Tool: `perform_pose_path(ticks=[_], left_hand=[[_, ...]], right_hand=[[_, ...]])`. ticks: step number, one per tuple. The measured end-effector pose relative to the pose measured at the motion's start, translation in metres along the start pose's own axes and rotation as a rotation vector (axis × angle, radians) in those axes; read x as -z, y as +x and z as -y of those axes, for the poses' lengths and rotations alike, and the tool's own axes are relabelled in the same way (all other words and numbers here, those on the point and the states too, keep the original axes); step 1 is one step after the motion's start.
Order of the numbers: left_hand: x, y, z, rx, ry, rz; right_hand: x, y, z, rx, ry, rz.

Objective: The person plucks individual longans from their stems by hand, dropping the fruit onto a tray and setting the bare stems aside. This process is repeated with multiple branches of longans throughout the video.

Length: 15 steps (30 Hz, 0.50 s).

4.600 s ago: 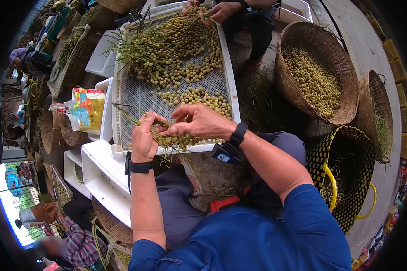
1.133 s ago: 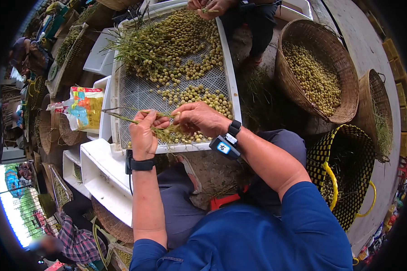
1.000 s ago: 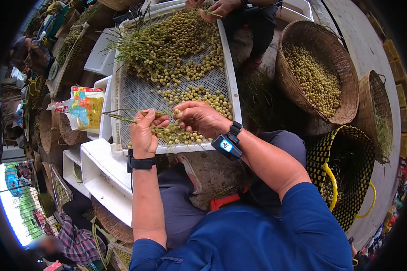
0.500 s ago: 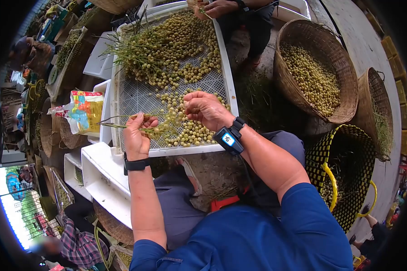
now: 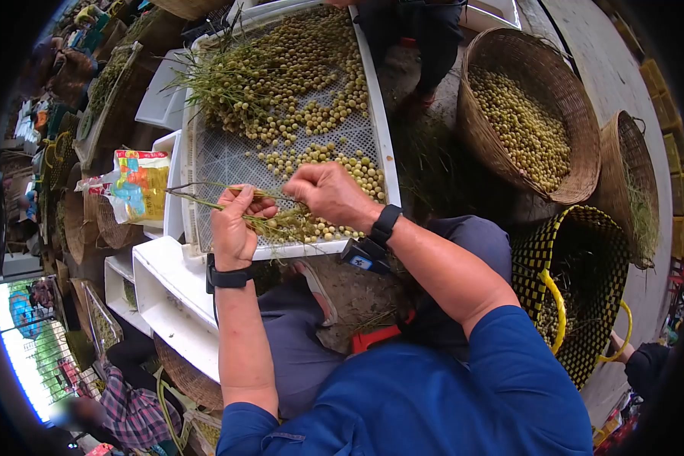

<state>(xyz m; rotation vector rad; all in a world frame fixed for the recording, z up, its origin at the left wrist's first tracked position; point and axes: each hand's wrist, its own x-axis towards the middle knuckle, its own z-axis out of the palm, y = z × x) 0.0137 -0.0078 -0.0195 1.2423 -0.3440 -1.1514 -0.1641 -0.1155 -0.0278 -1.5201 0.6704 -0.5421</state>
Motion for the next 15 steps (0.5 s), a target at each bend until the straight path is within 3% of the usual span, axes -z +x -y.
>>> perform_pose_path(ticks=[2, 5, 6, 7, 9, 10, 15], left_hand=[[0.012, 0.005, -0.001, -0.037, -0.077, 0.020], [0.020, 0.006, -0.014, 0.030, -0.185, 0.010], [0.024, 0.007, -0.016, 0.045, -0.192, 0.030], [0.028, 0.009, -0.017, 0.043, -0.192, 0.034], [0.031, 0.010, -0.018, 0.087, -0.280, -0.002], [0.032, 0.010, -0.018, 0.103, -0.285, 0.000], [0.026, 0.008, -0.014, 0.150, -0.267, 0.015]], right_hand=[[0.008, 0.004, -0.005, -0.098, 0.167, -0.146], [0.025, 0.008, 0.000, -0.156, 0.101, -0.199], [0.029, 0.008, -0.003, 0.004, -0.374, -0.159], [0.029, 0.007, -0.006, 0.006, -0.375, -0.162], [0.024, 0.001, -0.004, -0.019, 0.038, 0.006], [0.029, -0.002, 0.005, -0.148, 0.207, 0.171], [0.012, -0.009, 0.005, -0.142, 0.319, 0.272]])
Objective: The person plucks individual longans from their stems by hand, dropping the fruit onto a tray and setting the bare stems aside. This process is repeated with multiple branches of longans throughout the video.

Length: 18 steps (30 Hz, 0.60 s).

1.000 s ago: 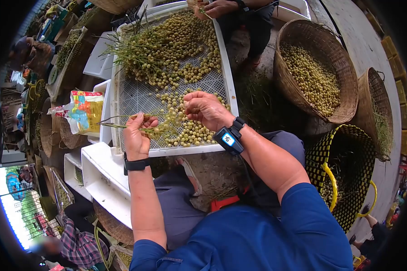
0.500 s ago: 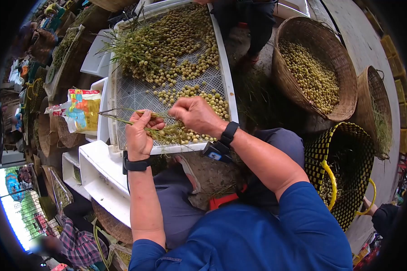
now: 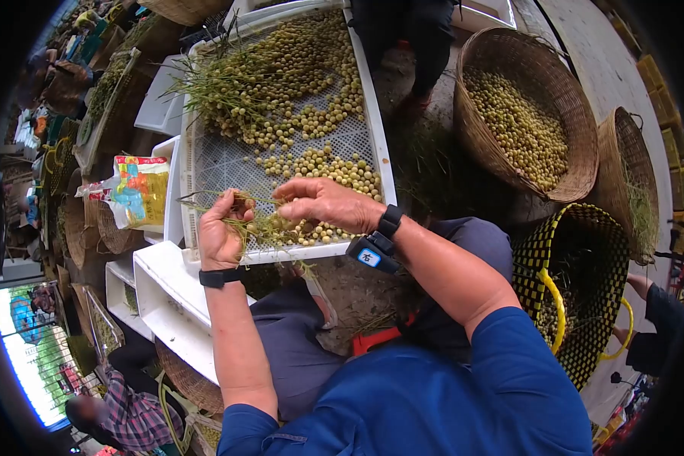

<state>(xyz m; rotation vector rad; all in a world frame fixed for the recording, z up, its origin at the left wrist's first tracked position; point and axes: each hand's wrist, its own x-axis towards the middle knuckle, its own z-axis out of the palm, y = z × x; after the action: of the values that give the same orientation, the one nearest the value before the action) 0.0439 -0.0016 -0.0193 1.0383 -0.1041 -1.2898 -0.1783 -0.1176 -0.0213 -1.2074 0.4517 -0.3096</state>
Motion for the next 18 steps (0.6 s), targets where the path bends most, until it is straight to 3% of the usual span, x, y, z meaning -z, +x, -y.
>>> perform_pose_path(ticks=[2, 6, 11, 13, 16, 18], left_hand=[[-0.001, 0.000, 0.002, -0.002, 0.032, -0.027], [-0.014, -0.008, -0.004, -0.051, 0.135, -0.005], [-0.022, -0.009, -0.002, 0.039, 0.207, 0.112], [-0.012, -0.004, 0.001, 0.027, 0.058, 0.231], [-0.009, -0.005, -0.003, -0.029, -0.025, 0.111], [-0.002, -0.002, -0.005, -0.037, -0.035, 0.072]], right_hand=[[-0.002, 0.000, -0.002, -0.172, 0.009, 0.080], [-0.002, 0.001, -0.001, -0.347, 0.431, -0.025], [0.003, 0.003, -0.017, -0.360, 0.568, 0.095], [-0.001, 0.002, -0.016, -0.350, 0.605, 0.122], [-0.002, -0.002, -0.009, -0.398, 0.689, -0.006], [0.001, -0.006, -0.007, -0.296, 0.800, -0.021]])
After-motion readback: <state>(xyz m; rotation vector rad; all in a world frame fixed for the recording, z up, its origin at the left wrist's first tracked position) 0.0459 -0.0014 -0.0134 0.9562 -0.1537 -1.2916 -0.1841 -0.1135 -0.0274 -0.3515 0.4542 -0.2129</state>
